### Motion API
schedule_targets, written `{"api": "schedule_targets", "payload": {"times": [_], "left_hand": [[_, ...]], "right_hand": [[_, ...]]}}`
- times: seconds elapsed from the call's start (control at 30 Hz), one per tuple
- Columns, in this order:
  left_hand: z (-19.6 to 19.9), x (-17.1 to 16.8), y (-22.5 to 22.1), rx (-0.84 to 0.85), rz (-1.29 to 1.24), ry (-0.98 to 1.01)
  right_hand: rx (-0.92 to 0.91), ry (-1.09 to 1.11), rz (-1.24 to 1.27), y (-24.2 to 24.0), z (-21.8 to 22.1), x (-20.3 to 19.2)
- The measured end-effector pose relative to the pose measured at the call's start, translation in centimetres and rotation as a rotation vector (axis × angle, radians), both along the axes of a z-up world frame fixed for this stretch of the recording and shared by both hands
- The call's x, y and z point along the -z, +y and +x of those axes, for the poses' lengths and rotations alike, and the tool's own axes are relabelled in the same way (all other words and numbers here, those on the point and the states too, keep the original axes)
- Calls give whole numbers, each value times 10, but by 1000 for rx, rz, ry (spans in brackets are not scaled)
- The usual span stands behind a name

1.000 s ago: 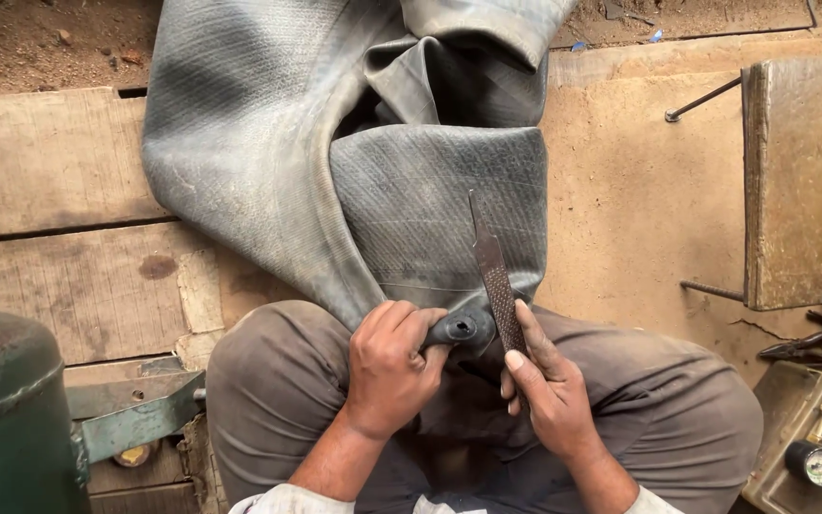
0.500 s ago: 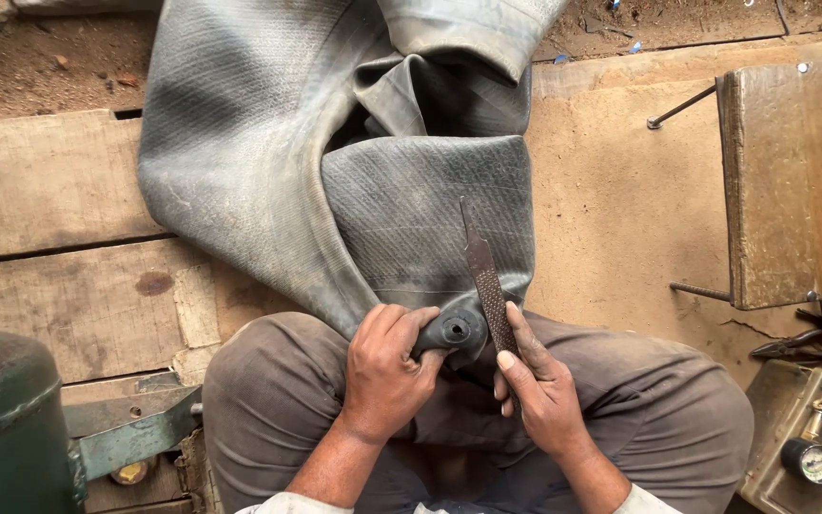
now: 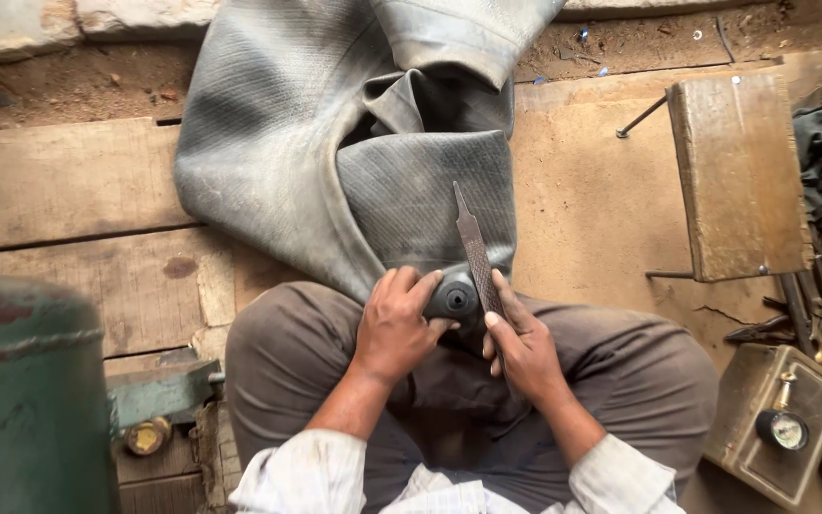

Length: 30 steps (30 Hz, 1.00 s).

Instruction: The recorder uses a metal rasp to scrape and roughen the surface of a motorcycle inner tube around a puncture to prepare it for patching.

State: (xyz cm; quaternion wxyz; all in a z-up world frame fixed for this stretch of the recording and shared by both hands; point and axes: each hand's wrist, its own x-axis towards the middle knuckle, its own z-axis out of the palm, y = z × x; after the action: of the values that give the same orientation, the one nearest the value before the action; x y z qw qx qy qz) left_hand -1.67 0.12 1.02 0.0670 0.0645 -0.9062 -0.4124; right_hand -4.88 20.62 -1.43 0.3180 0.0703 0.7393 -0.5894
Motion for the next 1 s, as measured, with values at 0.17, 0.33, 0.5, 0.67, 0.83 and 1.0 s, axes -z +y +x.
{"api": "schedule_targets", "payload": {"times": [0.17,0.33,0.5,0.67,0.83,1.0], "left_hand": [[6,2,2,25,-62,48],[11,6,2,-19,-24,76],[11,14,-2,-32,12,153],[11,18,2,-75,37,154],[9,25,1,-98,-22,256],[10,29,0,-86,-9,281]], "right_hand": [[-19,35,47,-2,5,-3],[-8,119,-25,1,12,-1],[30,151,54,-4,23,-15],[-15,249,123,-17,39,-32],[-47,279,186,-58,30,-58],[-43,417,166,-70,24,-35]]}}
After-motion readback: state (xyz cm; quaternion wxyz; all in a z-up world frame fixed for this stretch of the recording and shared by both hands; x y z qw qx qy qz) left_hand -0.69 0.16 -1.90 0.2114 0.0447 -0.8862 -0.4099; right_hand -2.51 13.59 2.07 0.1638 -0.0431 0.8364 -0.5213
